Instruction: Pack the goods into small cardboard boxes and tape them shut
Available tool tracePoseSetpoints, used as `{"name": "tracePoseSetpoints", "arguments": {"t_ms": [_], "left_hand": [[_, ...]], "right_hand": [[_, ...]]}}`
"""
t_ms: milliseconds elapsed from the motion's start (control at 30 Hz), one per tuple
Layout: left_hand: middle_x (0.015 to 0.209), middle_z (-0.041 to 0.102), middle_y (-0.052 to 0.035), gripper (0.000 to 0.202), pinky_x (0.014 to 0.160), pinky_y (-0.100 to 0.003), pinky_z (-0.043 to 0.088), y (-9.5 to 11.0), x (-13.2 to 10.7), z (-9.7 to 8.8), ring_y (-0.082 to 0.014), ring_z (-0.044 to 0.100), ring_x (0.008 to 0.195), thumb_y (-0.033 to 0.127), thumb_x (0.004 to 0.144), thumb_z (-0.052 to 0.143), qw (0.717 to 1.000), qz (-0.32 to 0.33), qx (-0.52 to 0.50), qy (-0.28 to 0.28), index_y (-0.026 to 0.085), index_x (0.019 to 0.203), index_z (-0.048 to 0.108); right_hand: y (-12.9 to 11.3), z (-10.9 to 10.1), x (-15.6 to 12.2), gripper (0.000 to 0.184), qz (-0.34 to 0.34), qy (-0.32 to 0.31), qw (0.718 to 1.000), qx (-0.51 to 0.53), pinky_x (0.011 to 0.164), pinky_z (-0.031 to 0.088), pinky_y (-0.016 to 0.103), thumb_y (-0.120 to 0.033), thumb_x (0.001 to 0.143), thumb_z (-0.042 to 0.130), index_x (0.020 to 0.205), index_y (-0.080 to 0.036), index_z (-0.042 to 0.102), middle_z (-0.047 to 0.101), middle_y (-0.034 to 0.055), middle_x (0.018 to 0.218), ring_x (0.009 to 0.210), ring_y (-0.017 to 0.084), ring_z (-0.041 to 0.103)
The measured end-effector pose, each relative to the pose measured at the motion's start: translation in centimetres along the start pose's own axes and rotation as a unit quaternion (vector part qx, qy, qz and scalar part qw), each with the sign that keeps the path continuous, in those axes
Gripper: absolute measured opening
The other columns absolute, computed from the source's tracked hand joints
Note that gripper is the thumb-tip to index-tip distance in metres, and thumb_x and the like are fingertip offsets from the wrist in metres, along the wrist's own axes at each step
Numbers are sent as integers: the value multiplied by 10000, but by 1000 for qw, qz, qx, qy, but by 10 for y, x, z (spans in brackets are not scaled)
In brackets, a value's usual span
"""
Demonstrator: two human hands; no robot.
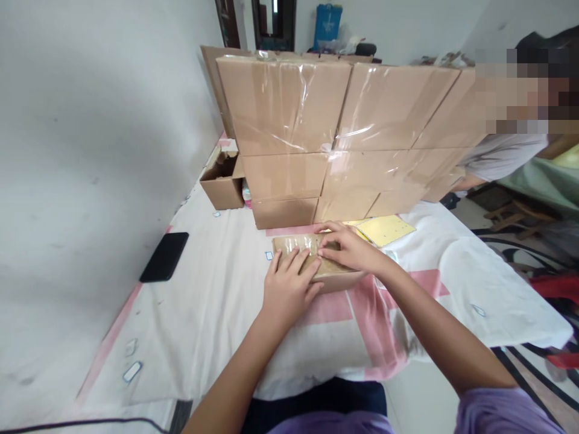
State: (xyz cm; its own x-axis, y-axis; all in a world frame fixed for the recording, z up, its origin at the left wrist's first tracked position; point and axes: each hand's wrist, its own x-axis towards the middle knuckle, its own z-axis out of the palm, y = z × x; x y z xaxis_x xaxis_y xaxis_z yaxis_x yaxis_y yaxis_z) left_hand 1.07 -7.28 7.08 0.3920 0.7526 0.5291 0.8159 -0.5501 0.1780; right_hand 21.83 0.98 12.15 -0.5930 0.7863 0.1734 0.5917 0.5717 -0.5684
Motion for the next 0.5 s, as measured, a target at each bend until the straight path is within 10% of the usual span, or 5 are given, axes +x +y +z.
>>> {"name": "tracePoseSetpoints", "arguments": {"t_ms": [267,500], "left_hand": [[1415,638,-43,328,1123,-554,369,5,-4,3,-329,564,1331,372,958,627,1000,7,10,1,259,1260,683],[1420,627,-53,338,1122,-556,361,0,-3,4,-311,567,1330,349,982,603,1000,26,-9,-14,261,1303,661]], "right_hand": [[-2,4,5,296,57,37,995,-67,788,376,345,-297,838,737,808,-226,451,614,-10,848,710,178,548],[-5,15,8,186,79,45,988,-127,798,336,349,-196,844,638,884,-228,459,634,-8,853,761,200,581]]}}
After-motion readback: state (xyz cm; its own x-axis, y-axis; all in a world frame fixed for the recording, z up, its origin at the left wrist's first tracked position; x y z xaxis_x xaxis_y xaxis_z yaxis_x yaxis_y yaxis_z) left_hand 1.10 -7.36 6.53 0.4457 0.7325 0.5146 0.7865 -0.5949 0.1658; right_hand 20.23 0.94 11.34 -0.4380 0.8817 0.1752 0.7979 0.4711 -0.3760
